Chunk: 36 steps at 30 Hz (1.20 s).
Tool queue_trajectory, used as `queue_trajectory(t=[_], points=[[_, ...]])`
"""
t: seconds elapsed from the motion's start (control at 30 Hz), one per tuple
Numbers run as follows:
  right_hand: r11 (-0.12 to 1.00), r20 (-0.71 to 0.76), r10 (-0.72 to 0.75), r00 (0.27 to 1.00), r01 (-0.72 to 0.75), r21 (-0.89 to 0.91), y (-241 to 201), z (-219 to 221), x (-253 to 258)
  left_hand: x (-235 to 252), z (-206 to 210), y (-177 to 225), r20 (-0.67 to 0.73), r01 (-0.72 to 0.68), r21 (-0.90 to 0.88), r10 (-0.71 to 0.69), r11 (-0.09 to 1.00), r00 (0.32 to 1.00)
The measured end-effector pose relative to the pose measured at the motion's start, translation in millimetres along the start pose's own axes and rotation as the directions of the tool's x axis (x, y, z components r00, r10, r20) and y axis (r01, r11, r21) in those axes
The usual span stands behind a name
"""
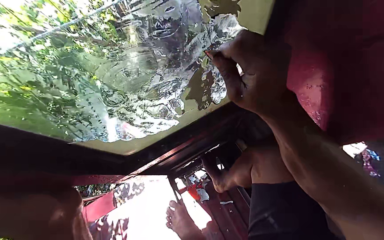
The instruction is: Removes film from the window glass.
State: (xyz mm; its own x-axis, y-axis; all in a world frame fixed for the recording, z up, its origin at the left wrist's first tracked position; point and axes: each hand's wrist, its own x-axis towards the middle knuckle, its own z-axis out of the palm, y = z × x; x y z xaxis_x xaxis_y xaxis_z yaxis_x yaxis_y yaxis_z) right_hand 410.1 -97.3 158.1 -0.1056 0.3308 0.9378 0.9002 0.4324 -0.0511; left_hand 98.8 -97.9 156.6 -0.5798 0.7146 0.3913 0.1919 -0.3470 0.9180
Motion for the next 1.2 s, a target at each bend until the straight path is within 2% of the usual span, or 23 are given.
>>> queue_trajectory(t=[0.13, 0.37, 0.5, 0.6, 0.7, 0.8, 0.87, 1.0, 1.03, 1.07, 1.1, 1.13, 1.2], points=[[1.0, 0.022, -0.016, 1.0, 0.016, 0.02, 0.5, -0.6, 2.4, 15.4, -15.6, -21.6, 0.076, -0.038, 0.031, 0.036, 0.999, 0.996], [0.995, 0.011, -0.1, 0.995, 0.1, -0.017, -1.1, -5.0, 9.5, 3.8, -7.9, -3.4, 0.044, 0.003, 0.063, -0.006, 0.998, 0.999], [0.991, 0.101, -0.129, 0.986, 0.133, -0.026, -4.6, -8.0, 15.5, 17.7, -25.1, -23.6, 0.173, 0.011, 0.132, -0.034, 0.991, 0.984], [0.993, 0.16, -0.112, 0.981, 0.105, 0.046, -3.2, -14.9, 17.0, 25.2, -29.2, -33.3, 0.185, 0.009, 0.201, -0.047, 0.98, 0.982], [0.991, 0.082, -0.066, 0.994, 0.057, 0.118, 2.6, -12.9, 6.7, 24.4, -22.1, -32.6, 0.1, 0.07, 0.131, -0.083, 0.989, 0.992], [0.996, -0.011, -0.026, 1.0, 0.027, 0.08, 6.7, -6.3, -5.4, 31.3, -31.7, -43.9, 0.16, 0.046, 0.049, -0.053, 0.998, 0.986], [0.999, -0.041, -0.008, 0.999, 0.01, 0.051, 6.4, -3.8, -8.7, 28.8, -28.9, -41.5, 0.133, 0.078, -0.006, -0.077, 0.997, 0.988], [1.0, -0.022, -0.024, 0.999, 0.024, -0.001, 3.1, -3.7, -5.8, 35.0, -35.8, -48.7, 0.073, 0.147, 0.068, -0.152, 0.987, 0.986], [0.999, -0.008, -0.036, 0.999, 0.036, -0.016, 2.5, -4.5, -4.2, 41.9, -41.7, -61.4, 0.085, 0.142, 0.051, -0.146, 0.989, 0.986], [0.998, 0.009, -0.049, 0.999, 0.05, -0.03, 2.3, -5.8, -3.1, 50.1, -46.5, -81.0, 0.088, 0.068, 0.003, -0.068, 0.998, 0.994], [0.997, 0.024, -0.066, 0.998, 0.067, -0.042, 2.8, -7.2, -2.1, 59.2, -46.8, -101.9, 0.086, -0.062, -0.108, 0.071, 0.992, 0.994], [0.995, 0.035, -0.081, 0.996, 0.083, -0.05, 2.8, -8.4, -1.1, 65.0, -45.5, -111.3, 0.095, -0.119, -0.177, 0.137, 0.977, 0.986], [0.993, 0.052, -0.104, 0.993, 0.107, -0.056, 2.4, -10.2, 1.3, 62.6, -39.2, -97.7, 0.079, -0.034, -0.172, 0.049, 0.984, 0.996]])
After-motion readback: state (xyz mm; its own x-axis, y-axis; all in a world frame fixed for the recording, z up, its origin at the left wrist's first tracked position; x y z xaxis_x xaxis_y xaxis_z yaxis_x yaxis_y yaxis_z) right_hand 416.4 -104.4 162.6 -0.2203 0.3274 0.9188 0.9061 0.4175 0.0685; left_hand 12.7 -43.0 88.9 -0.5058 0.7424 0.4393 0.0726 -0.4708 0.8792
